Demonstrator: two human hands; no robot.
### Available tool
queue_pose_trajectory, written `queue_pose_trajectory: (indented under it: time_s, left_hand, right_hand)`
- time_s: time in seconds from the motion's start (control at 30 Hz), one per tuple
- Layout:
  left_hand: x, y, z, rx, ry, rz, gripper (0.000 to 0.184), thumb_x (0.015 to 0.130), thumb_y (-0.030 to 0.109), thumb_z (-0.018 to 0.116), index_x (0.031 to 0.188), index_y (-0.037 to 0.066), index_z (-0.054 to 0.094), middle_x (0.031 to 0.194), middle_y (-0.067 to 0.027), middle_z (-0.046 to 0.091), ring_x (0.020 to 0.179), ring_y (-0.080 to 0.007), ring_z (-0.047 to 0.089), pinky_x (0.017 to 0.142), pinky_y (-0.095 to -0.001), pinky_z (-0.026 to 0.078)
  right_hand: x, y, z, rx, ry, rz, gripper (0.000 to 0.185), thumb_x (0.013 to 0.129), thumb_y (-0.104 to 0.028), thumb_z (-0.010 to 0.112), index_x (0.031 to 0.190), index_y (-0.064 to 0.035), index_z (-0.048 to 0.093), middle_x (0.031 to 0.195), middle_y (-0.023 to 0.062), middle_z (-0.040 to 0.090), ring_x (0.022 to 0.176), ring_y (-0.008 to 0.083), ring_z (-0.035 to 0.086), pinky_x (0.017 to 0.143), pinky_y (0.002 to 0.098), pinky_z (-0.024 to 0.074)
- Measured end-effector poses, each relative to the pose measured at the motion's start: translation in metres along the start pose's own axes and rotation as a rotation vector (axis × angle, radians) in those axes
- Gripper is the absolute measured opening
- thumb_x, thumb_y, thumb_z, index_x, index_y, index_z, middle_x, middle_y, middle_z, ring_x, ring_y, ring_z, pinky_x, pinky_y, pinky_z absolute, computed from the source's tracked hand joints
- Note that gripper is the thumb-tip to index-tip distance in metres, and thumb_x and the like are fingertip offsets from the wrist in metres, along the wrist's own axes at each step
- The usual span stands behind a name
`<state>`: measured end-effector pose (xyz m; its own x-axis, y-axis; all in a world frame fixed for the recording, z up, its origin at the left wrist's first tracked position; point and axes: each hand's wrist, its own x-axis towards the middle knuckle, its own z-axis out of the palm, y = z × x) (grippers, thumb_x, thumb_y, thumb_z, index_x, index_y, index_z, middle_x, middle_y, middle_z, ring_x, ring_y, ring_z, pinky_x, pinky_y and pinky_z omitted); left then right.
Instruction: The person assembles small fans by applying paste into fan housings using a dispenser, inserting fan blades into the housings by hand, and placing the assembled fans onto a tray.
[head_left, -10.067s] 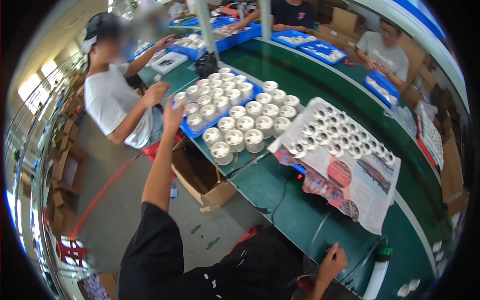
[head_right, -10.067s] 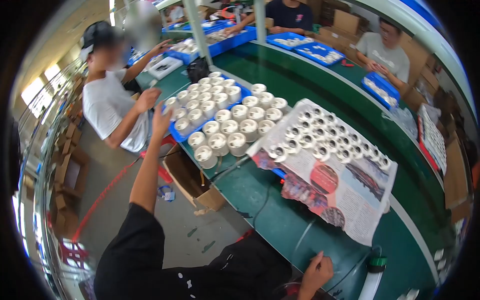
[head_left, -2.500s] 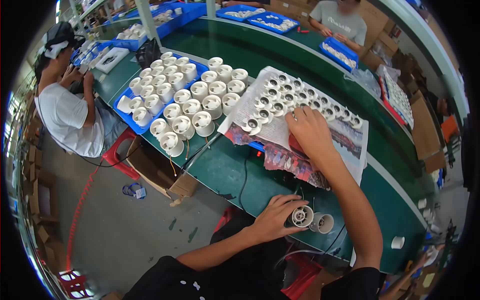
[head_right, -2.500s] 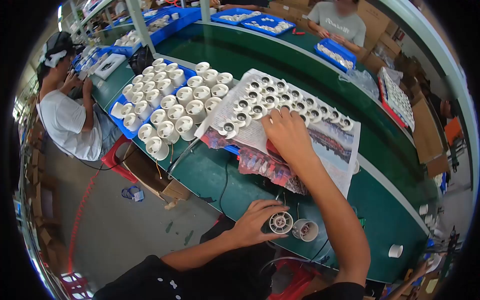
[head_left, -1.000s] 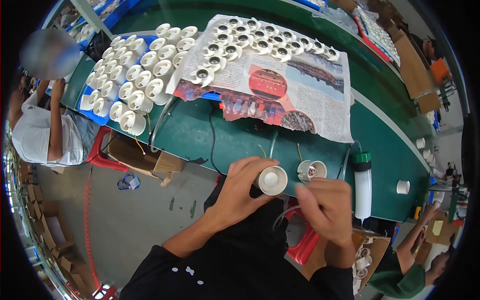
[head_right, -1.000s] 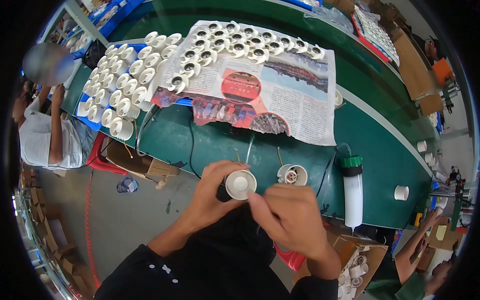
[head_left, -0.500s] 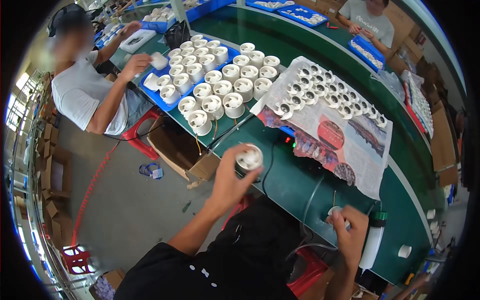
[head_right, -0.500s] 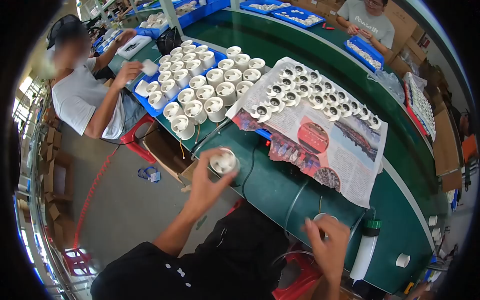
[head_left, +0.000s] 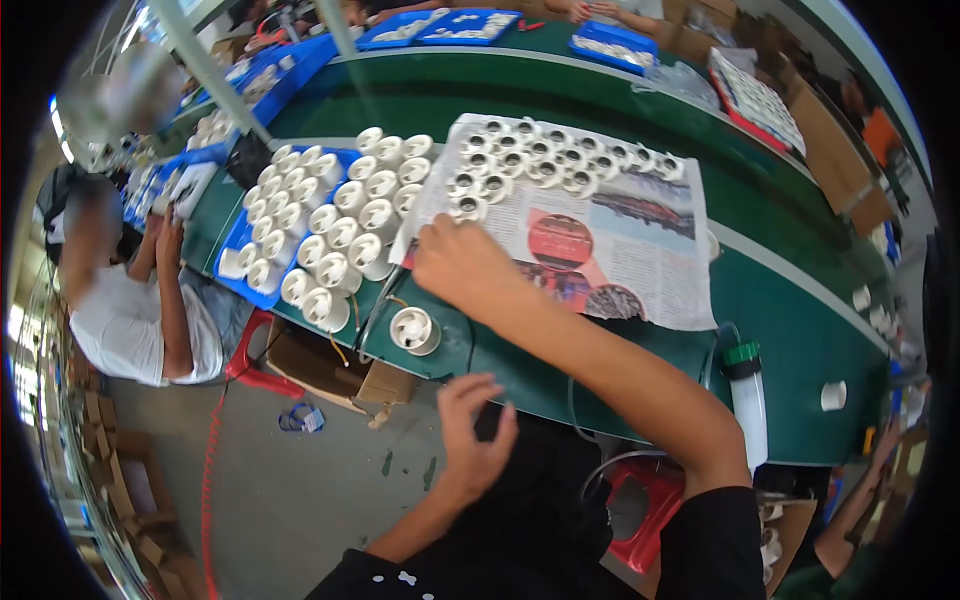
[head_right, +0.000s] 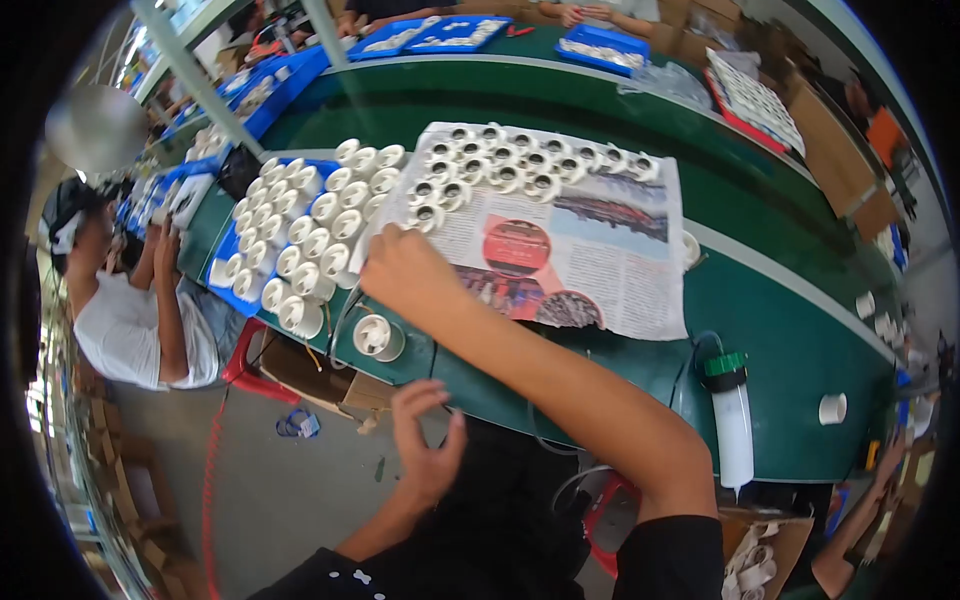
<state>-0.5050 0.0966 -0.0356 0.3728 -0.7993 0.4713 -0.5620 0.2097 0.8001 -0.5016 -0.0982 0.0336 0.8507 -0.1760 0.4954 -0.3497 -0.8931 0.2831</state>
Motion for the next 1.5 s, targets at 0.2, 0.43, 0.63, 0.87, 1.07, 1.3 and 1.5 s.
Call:
queue_pose_trajectory:
  time_s: [0.2,0.43,0.63,0.87,1.07,1.3,1.5]
  left_hand:
    - [-0.014,0.034,0.063,-0.16,-0.286,0.092,0.044,0.077,0.003,0.074,0.117,0.002,0.056,0.118,-0.0172,0.055,0.113,-0.037,0.051,0.096,-0.0431,0.043]
    - [0.003,0.04,0.096,0.043,-0.628,0.249,0.069,0.076,0.019,0.076,0.135,0.002,0.046,0.138,-0.0203,0.047,0.131,-0.0436,0.038,0.11,-0.0537,0.027]
    - [0.004,0.026,0.094,0.32,-0.608,0.319,0.069,0.085,0.038,0.064,0.141,0.003,0.043,0.143,-0.0077,0.048,0.143,-0.0376,0.029,0.116,-0.0576,0.01]
    - [0.018,0.045,0.109,0.318,-0.599,0.233,0.069,0.073,0.038,0.08,0.133,0.013,0.056,0.132,-0.002,0.057,0.136,-0.0357,0.036,0.108,-0.0679,0.013]
    - [0.02,0.04,0.111,0.175,-0.563,0.195,0.068,0.06,0.016,0.085,0.123,0.013,0.059,0.124,-0.0003,0.062,0.135,-0.0328,0.04,0.108,-0.0686,0.013]
    - [0.022,0.014,0.085,0.079,-0.617,0.157,0.056,0.067,0.029,0.085,0.116,0.011,0.064,0.121,0.001,0.066,0.134,-0.0266,0.044,0.112,-0.0596,0.016]
    - [0.022,0.016,0.088,0.089,-0.619,0.177,0.058,0.064,0.029,0.086,0.115,0.011,0.065,0.119,0.0013,0.067,0.13,-0.0255,0.046,0.113,-0.0562,0.019]
  right_hand:
    - [0.006,-0.003,0.011,0.012,0.117,0.014,0.009,0.068,-0.014,0.066,0.068,-0.0054,0.068,0.071,0.004,0.058,0.075,0.0192,0.061,0.052,0.0281,0.0469]
    - [-0.022,-0.007,-0.019,0.017,0.157,0.065,0.012,0.068,-0.018,0.065,0.066,-0.0065,0.063,0.069,0.0019,0.057,0.069,0.0172,0.057,0.053,0.0293,0.0405]
    - [-0.17,-0.033,-0.116,0.202,0.291,0.144,0.019,0.07,-0.015,0.065,0.086,-0.0035,0.064,0.079,0.0048,0.059,0.073,0.0187,0.059,0.06,0.0274,0.0453]
    - [-0.272,-0.031,-0.152,0.049,0.047,0.211,0.008,0.078,-0.013,0.066,0.083,-0.006,0.064,0.083,0.0066,0.061,0.077,0.0197,0.061,0.059,0.0274,0.0464]
    - [-0.287,-0.027,-0.156,-0.004,0.045,0.216,0.006,0.077,-0.008,0.069,0.08,-0.0067,0.064,0.085,0.0061,0.062,0.078,0.0198,0.063,0.059,0.0266,0.047]
    - [-0.282,-0.037,-0.158,1.08,0.382,1.496,0.007,0.09,0.003,0.061,0.097,0.0037,0.064,0.084,0.0126,0.068,0.073,0.018,0.067,0.061,0.0265,0.0536]
    - [-0.256,-0.016,-0.132,1.512,-0.003,1.686,0.009,0.094,-0.005,0.061,0.096,0.004,0.062,0.074,0.0054,0.064,0.064,0.0093,0.059,0.056,0.0216,0.0474]
